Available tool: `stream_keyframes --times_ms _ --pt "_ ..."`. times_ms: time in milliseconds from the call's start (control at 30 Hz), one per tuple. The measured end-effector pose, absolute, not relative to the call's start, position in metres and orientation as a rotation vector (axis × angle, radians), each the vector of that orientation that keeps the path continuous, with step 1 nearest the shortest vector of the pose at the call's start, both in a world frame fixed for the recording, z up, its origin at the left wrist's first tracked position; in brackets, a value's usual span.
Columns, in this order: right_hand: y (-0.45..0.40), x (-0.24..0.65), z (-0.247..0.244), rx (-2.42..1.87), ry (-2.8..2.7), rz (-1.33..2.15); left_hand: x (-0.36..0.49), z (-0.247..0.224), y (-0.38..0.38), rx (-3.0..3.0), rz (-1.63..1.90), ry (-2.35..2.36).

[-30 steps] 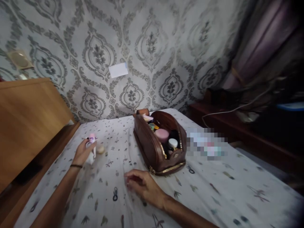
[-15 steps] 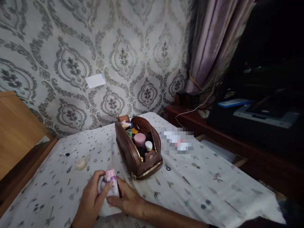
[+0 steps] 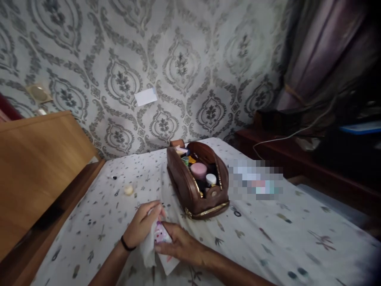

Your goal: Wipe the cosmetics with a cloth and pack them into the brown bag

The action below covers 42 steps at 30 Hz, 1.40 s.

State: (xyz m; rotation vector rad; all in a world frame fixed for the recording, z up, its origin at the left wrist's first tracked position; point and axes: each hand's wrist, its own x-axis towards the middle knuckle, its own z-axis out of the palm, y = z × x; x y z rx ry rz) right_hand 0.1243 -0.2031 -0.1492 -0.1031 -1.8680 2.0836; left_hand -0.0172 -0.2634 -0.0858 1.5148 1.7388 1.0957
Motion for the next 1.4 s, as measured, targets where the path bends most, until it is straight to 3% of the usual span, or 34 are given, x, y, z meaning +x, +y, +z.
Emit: stream_keyframes --times_ms 133,300,500,633,800,1233,1400 --pt "-0.206 0.125 -0.147 -0.093 -1.918 2.093 -0.028 -0.089 -0.263 1.180 1.096 1.476" --pt "-0.206 0.120 -0.149 -0.156 -1.836 2.122 -0.025 -0.102 -0.259 0.790 1.359 1.272" --pt "-0.199 0.111 -0.159 -0.323 -1.727 1.749 0.006 -0.131 -0.264 0.750 1.680 1.488" --pt "-0.198 0.116 -0.156 -0.486 -1.662 1.600 0.026 -0.150 -0.277 1.003 1.585 1.794" --pt "-0.203 0.123 -0.147 -0.621 -1.638 1.488 0.041 -0.151 -0.289 1.263 1.455 1.793" --pt "-0.213 0.139 -0.126 -0.368 -1.683 1.479 0.019 -0.127 -0.298 1.039 1.323 1.841" --pt "-0.211 0.157 -0.114 -0.247 -1.635 1.484 0.013 -0.116 -0.293 1.226 1.283 1.905"
